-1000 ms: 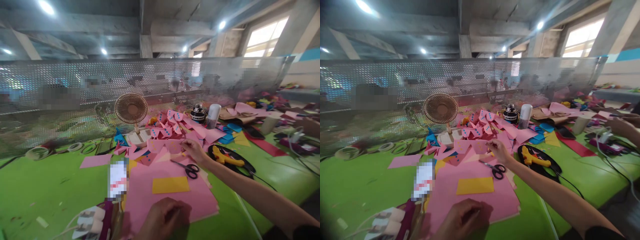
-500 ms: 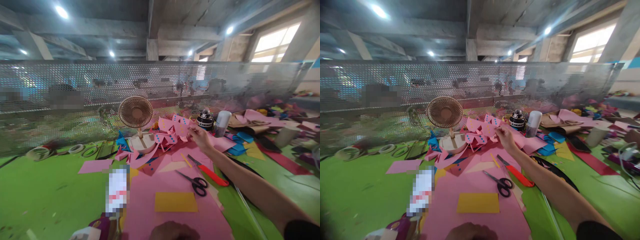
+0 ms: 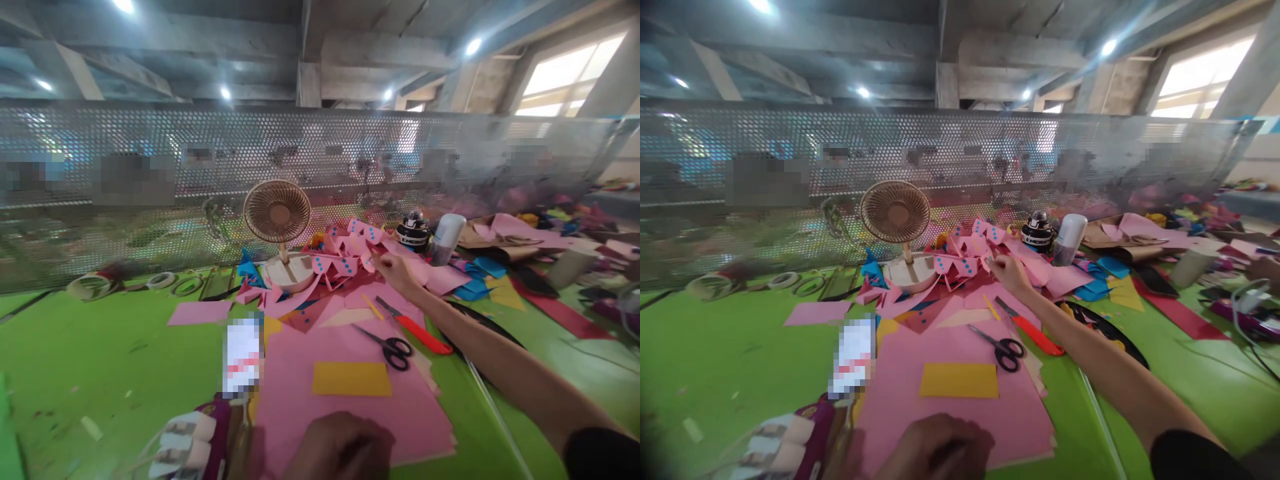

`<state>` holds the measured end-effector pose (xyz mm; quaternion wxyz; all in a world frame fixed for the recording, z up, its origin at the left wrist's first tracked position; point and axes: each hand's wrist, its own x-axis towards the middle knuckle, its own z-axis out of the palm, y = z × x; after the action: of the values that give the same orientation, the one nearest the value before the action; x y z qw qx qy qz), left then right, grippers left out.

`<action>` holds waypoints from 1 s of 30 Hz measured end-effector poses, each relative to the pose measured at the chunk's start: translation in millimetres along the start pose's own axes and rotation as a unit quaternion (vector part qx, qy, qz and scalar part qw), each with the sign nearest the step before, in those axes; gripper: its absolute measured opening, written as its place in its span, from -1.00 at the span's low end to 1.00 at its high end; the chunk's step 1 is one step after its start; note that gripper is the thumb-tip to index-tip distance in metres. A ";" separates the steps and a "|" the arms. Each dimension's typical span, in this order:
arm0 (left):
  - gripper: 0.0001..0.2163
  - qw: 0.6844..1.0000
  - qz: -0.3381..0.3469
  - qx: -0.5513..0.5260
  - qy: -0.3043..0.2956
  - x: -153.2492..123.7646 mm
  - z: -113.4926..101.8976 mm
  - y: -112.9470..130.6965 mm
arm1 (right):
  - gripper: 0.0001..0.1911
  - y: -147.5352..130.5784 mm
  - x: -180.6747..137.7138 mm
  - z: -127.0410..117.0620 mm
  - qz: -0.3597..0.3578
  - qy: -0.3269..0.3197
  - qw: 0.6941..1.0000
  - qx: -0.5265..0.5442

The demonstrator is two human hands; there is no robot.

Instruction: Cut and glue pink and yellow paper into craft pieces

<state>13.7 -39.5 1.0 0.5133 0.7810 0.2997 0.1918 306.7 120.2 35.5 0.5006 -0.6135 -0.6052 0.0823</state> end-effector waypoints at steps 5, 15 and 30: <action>-0.75 0.998 0.052 0.027 -0.022 1.9 -3.3 14.2 | -0.61 -25.8 -66.1 -2.6 -0.025 -0.170 0.985 0.012; -0.77 0.993 0.103 0.061 -0.003 0.9 -0.1 7.8 | -0.58 -40.9 -149.5 -8.0 -0.047 -0.302 0.943 -0.130; -0.76 0.998 0.049 0.030 0.023 1.3 0.4 9.5 | -0.86 -43.7 -148.0 0.9 0.055 -0.287 0.955 0.057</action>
<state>17.5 -41.7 9.6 0.4721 0.8053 0.2787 0.2257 239.7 -11.7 -8.5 0.3346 -0.5667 -0.6832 0.3164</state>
